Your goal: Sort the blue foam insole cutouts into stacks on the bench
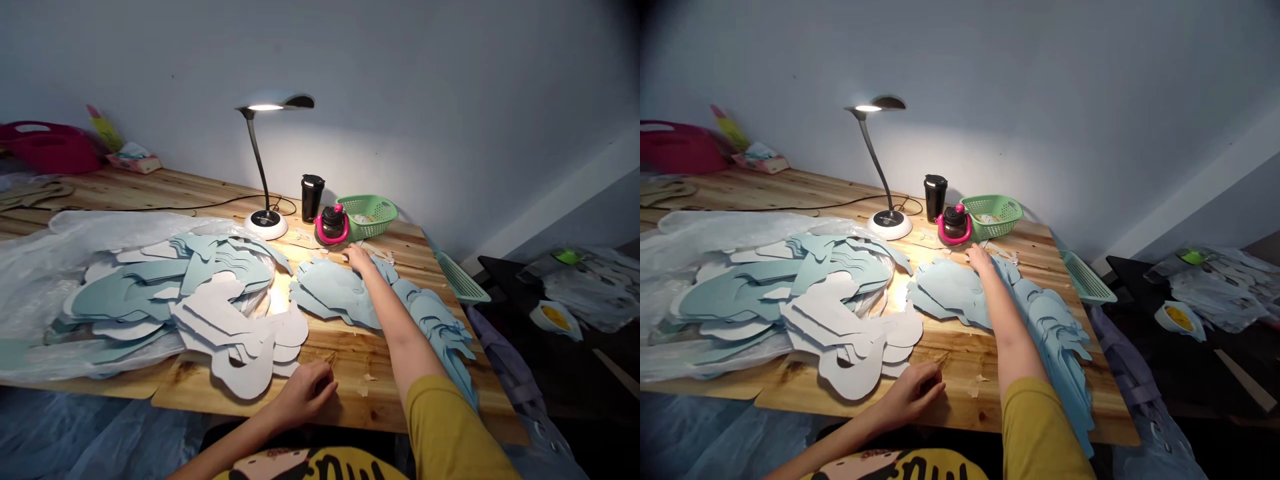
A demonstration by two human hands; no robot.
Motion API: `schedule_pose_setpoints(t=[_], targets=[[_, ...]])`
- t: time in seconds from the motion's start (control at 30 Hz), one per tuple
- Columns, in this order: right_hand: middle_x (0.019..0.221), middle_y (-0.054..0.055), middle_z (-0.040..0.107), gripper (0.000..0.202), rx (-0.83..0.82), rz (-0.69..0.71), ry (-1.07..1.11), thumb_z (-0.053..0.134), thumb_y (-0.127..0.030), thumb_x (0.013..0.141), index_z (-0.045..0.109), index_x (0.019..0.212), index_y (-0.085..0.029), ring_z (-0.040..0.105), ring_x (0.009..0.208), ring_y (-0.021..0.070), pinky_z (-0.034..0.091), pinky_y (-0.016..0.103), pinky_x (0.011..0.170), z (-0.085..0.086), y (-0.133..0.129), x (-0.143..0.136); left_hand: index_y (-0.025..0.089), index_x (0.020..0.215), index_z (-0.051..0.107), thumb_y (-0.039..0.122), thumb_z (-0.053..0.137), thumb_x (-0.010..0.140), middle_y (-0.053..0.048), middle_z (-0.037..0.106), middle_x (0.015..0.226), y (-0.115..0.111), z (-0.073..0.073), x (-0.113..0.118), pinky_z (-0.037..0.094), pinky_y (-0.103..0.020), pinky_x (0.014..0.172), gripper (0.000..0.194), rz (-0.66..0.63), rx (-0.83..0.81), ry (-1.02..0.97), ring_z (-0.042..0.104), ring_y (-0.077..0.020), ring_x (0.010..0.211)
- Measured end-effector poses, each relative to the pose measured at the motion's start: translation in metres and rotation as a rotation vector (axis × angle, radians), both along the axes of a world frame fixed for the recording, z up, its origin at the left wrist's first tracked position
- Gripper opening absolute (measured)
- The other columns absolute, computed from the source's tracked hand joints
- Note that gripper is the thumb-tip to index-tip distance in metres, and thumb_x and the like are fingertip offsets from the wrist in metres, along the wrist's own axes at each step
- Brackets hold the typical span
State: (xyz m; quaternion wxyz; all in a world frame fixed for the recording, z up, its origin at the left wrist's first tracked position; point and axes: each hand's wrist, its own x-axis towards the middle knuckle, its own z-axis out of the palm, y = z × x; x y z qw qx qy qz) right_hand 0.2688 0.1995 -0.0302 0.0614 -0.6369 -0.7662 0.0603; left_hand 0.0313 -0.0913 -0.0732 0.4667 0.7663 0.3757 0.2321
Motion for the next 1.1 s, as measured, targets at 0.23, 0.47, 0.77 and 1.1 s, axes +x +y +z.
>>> schedule_pose_setpoints(t=[0.23, 0.47, 0.77, 1.1], targets=[[0.121, 0.009, 0.07, 0.019, 0.065, -0.034, 0.077, 0.058, -0.023, 0.1, 0.07, 0.112, -0.015, 0.064, 0.114, 0.0216, 0.049, 0.042, 0.103, -0.001, -0.004, 0.002, 0.021, 0.079, 0.05, 0.028, 0.054, 0.09, -0.003, 0.062, 0.078, 0.0, -0.003, 0.0, 0.039, -0.031, 0.069, 0.014, -0.004, 0.024, -0.006, 0.056, -0.0186, 0.074], [0.122, 0.013, 0.073, 0.035, 0.261, -0.11, 0.253, 0.045, -0.017, 0.098, 0.074, 0.117, -0.016, 0.066, 0.111, 0.0223, 0.046, 0.029, 0.1, 0.002, -0.012, 0.022, 0.021, 0.077, 0.051, 0.03, 0.052, 0.091, -0.004, 0.062, 0.078, 0.001, 0.001, 0.001, 0.039, -0.032, 0.069, 0.017, -0.008, 0.021, -0.008, 0.057, -0.0192, 0.074], [0.115, 0.014, 0.075, 0.031, 0.461, -0.175, 0.541, 0.046, -0.023, 0.095, 0.074, 0.104, -0.016, 0.068, 0.106, 0.0247, 0.049, 0.032, 0.097, -0.004, -0.008, 0.03, 0.02, 0.077, 0.052, 0.03, 0.05, 0.094, -0.004, 0.062, 0.077, 0.0, 0.003, 0.001, 0.038, -0.03, 0.068, 0.02, -0.005, 0.04, -0.007, 0.056, -0.0177, 0.073], [0.064, 0.003, 0.068, 0.02, 0.483, -0.244, 0.84, 0.053, -0.026, 0.091, 0.068, 0.081, -0.019, 0.066, 0.069, 0.0209, 0.05, 0.031, 0.081, 0.011, 0.021, 0.024, 0.02, 0.077, 0.052, 0.031, 0.05, 0.094, -0.005, 0.062, 0.077, 0.0, -0.002, 0.001, 0.037, -0.031, 0.067, 0.021, 0.004, 0.043, -0.003, 0.055, -0.0185, 0.072]])
